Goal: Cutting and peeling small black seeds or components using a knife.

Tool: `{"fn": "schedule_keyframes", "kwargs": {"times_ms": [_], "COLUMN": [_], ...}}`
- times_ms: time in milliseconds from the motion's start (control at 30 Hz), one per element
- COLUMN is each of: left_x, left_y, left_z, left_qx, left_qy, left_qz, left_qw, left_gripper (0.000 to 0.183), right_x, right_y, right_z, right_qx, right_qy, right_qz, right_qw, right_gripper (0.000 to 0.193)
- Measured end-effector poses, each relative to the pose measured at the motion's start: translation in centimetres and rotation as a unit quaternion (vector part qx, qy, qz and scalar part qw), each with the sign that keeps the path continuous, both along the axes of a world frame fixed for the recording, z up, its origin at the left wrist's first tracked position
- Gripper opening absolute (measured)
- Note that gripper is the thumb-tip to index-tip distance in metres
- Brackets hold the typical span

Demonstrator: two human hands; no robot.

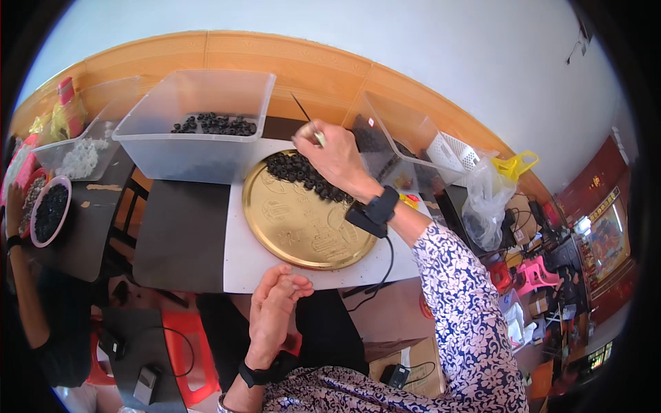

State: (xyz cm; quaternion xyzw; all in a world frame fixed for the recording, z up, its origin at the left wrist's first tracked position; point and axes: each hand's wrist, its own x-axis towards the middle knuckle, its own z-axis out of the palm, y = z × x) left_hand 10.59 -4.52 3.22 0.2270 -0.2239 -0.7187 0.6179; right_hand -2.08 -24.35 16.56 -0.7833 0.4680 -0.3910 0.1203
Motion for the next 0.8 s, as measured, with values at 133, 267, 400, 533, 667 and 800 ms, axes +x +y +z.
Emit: {"fn": "schedule_keyframes", "kwargs": {"times_ms": [133, 267, 400, 533, 667, 800], "left_x": [0.0, -0.2, -0.3, -0.5, -0.2, -0.3], "left_y": [-0.3, -0.2, -0.1, -0.1, 0.0, 0.7], "left_z": [-0.1, -0.1, 0.1, 0.1, 0.0, 0.3], "left_qx": [-0.021, -0.022, -0.01, -0.012, -0.025, -0.026], "left_qy": [0.007, -0.004, -0.012, -0.027, -0.043, -0.041], "left_qz": [-0.004, -0.003, -0.003, 0.002, 0.002, -0.016], "left_qw": [1.0, 1.0, 1.0, 1.0, 0.999, 0.999], "left_gripper": [0.021, 0.021, 0.021, 0.021, 0.021, 0.022], "right_x": [-6.9, -8.6, -8.2, -7.8, -5.5, -4.1], "right_y": [-0.2, 0.5, 1.3, 2.4, 6.7, 11.8], "right_z": [-4.5, -7.3, -7.9, -7.7, -6.5, -5.8], "right_qx": [0.038, -0.008, -0.018, -0.003, 0.091, 0.152], "right_qy": [0.081, 0.169, 0.21, 0.211, 0.097, 0.044], "right_qz": [-0.013, 0.031, 0.029, 0.053, 0.107, 0.146], "right_qw": [0.996, 0.985, 0.977, 0.976, 0.985, 0.977], "right_gripper": [0.014, 0.016, 0.021, 0.022, 0.024, 0.022]}}
